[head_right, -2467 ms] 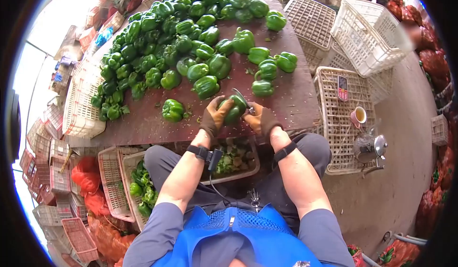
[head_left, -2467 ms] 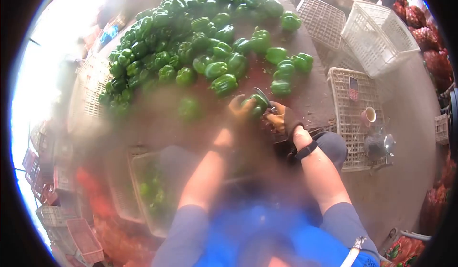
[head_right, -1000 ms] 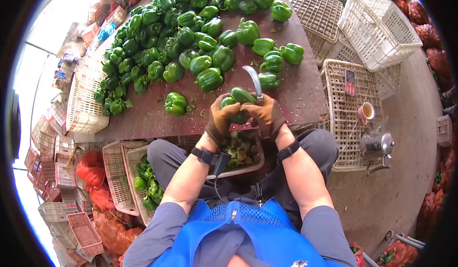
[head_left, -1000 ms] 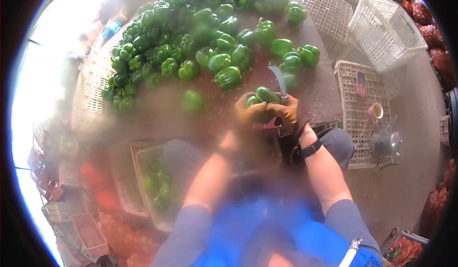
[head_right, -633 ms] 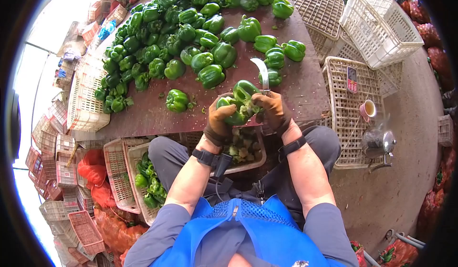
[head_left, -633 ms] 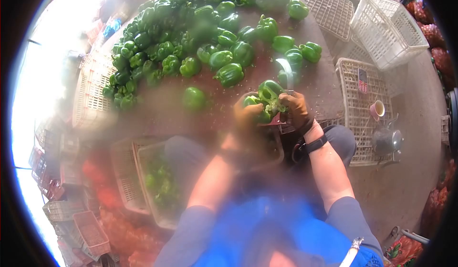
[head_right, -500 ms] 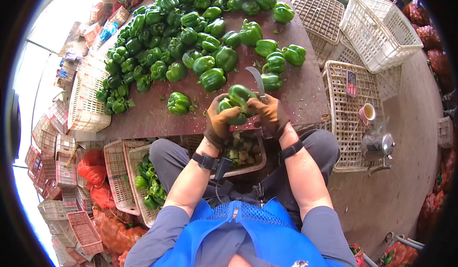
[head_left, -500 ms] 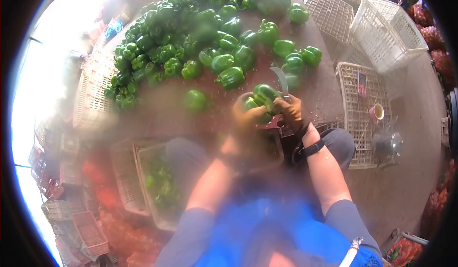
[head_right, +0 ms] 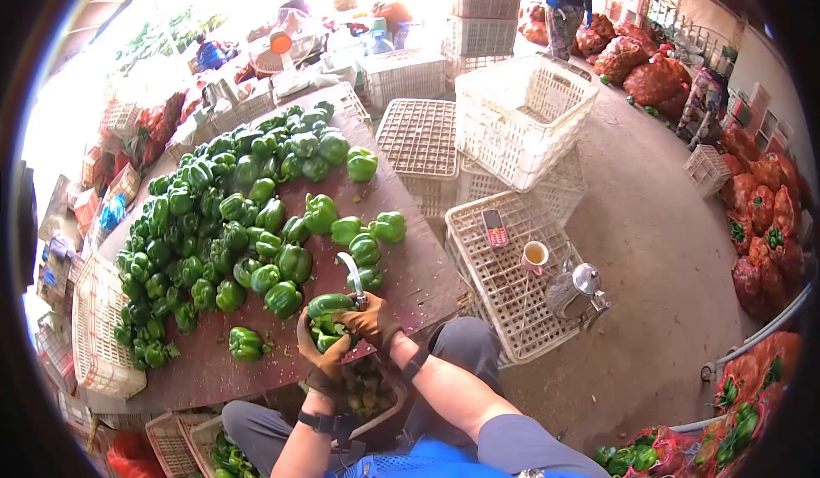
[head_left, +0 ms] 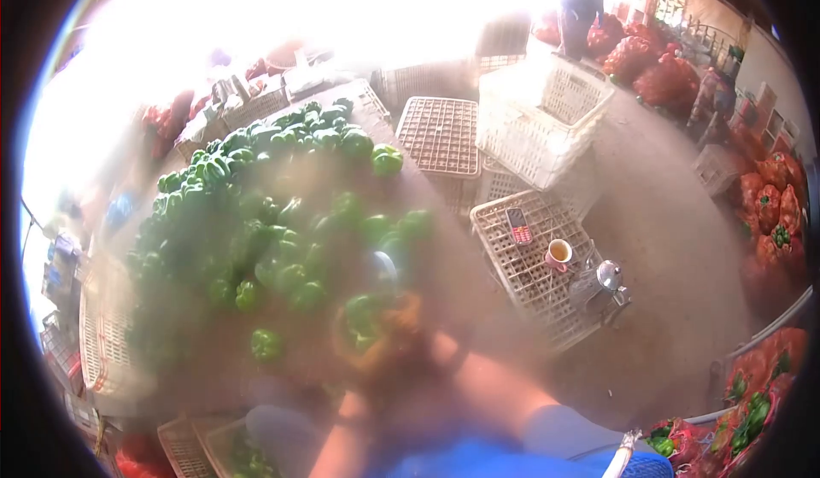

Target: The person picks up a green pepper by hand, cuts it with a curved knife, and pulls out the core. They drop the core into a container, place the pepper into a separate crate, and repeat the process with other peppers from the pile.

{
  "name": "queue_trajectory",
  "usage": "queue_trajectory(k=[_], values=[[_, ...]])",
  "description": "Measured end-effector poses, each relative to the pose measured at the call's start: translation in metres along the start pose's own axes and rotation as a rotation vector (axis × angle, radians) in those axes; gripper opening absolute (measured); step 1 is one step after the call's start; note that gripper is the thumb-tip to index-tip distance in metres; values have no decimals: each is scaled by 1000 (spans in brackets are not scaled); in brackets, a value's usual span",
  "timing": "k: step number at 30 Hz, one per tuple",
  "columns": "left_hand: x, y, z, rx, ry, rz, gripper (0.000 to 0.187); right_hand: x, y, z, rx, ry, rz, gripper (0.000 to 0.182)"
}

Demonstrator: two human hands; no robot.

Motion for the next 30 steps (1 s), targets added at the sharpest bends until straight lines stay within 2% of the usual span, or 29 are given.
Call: queue_trajectory(k=[3,5,6,8,9,10,11,12,13,14,16,17,18,20,22,24,26,28,30], values=[[-2,-8,-5,-113,75,75,82,-8,25,-7,-325,-106,69,33],[-8,-33,-14,-247,103,220,81,16,-11,12,-375,-28,160,35],[-1,-21,-7,-177,106,93,75,21,-44,17,-385,26,185,36],[8,-4,5,-42,83,-162,63,20,-46,18,-283,152,306,36],[10,2,14,199,139,-219,54,21,-40,19,-297,183,342,38],[4,-15,7,-322,132,243,45,12,-26,14,-303,211,365,39],[2,-12,7,-417,137,311,39,3,-11,7,-213,218,209,42],[5,6,12,-536,130,384,35,2,-5,3,-221,227,156,44],[6,8,15,-635,181,396,34,1,1,-1,-231,236,104,47],[1,4,16,-687,251,422,33,1,1,-3,-330,248,155,49],[2,11,19,-390,277,287,39,-2,6,-4,-258,277,47,50],[0,4,18,-286,293,245,41,-2,9,-6,-295,290,140,49],[-4,-4,16,-276,322,252,44,-4,10,-6,-260,291,89,48],[-9,-11,16,-478,398,333,49,-5,13,-11,-191,293,-9,46],[-15,-5,18,-901,480,476,54,-6,12,-17,-162,294,-1,44],[-18,3,23,-1020,445,570,51,-6,11,-20,-173,275,-13,45],[-19,6,23,-1009,352,563,46,-4,-2,-15,-194,255,-14,43],[-19,3,26,-842,181,466,38,-1,-14,-13,-290,214,39,39],[-17,2,32,-706,64,429,32,0,-16,-16,-308,196,-59,34]])
Point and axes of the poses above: each hand's wrist, its own x-axis towards the middle knuckle, its own z-axis out of the back of the hand, y = z × x, the point moved 3 cm from there along x, towards the middle knuckle, and after that the axes turned 8 degrees about z, right-handed, at the moved point
